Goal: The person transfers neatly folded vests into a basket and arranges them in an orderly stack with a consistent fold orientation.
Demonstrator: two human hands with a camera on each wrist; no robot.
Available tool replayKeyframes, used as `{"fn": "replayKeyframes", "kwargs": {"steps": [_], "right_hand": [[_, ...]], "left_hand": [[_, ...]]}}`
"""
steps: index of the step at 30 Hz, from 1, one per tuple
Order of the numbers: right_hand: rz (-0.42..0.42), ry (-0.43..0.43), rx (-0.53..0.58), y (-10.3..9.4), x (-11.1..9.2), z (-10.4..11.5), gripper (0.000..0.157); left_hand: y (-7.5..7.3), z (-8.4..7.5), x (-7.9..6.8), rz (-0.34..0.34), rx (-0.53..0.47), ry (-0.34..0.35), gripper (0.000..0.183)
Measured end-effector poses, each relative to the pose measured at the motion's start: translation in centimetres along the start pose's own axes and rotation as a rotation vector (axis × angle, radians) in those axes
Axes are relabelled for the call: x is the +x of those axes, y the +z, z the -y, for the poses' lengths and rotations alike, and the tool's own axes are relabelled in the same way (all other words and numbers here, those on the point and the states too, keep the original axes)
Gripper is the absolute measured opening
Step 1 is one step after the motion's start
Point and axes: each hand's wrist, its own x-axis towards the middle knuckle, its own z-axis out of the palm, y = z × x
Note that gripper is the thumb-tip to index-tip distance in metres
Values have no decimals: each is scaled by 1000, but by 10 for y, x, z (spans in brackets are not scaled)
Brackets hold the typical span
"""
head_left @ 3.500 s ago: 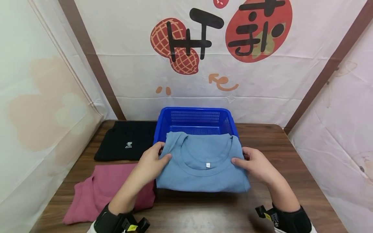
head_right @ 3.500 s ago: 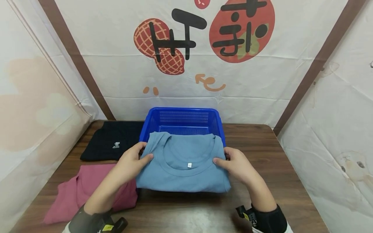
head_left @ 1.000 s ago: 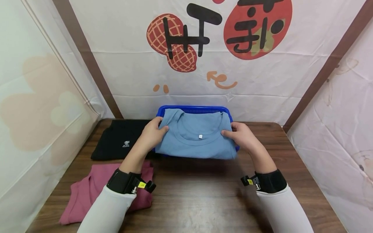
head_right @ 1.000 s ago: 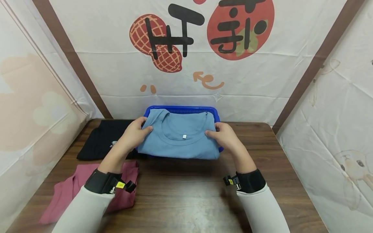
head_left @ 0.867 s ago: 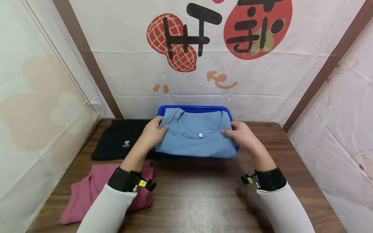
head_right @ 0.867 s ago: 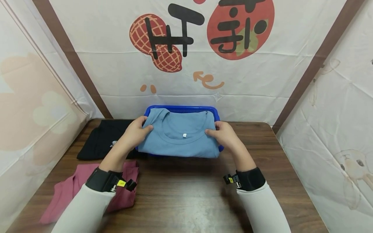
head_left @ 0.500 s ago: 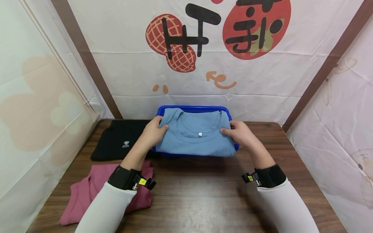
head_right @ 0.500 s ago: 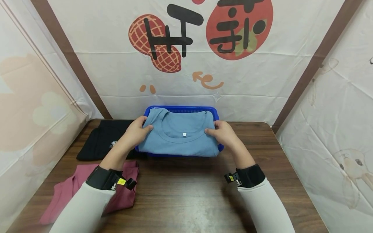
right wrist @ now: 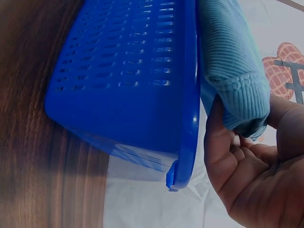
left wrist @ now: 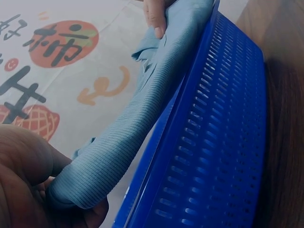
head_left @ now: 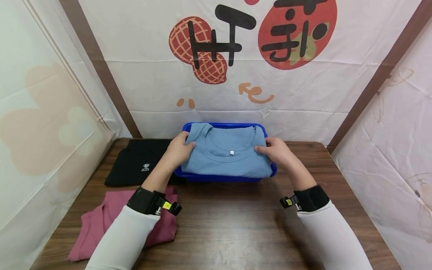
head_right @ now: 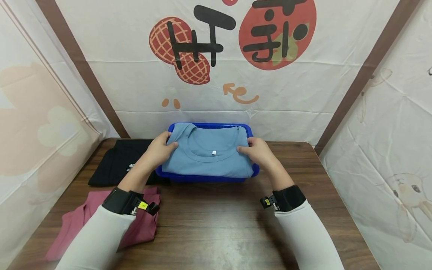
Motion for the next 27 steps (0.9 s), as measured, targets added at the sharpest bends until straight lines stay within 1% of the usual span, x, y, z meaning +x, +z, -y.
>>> {"fn": "replayKeyframes", "kwargs": {"steps": [10,19,24,27], "right_hand": [[2,-11,-57,-3,7,7,38],[-10,-29,-97,-2,13,9,37],[-5,-21,-101,-2,19,7,39],[2,-13,-98,-3,21,7,39]], "left_hand": [[-2,1,7,-32,18,40,51],[2,5,11,-52,13,27,50],[4,3,13,-52,16,20,53],[4,3,14,-53,18,29,54]]}}
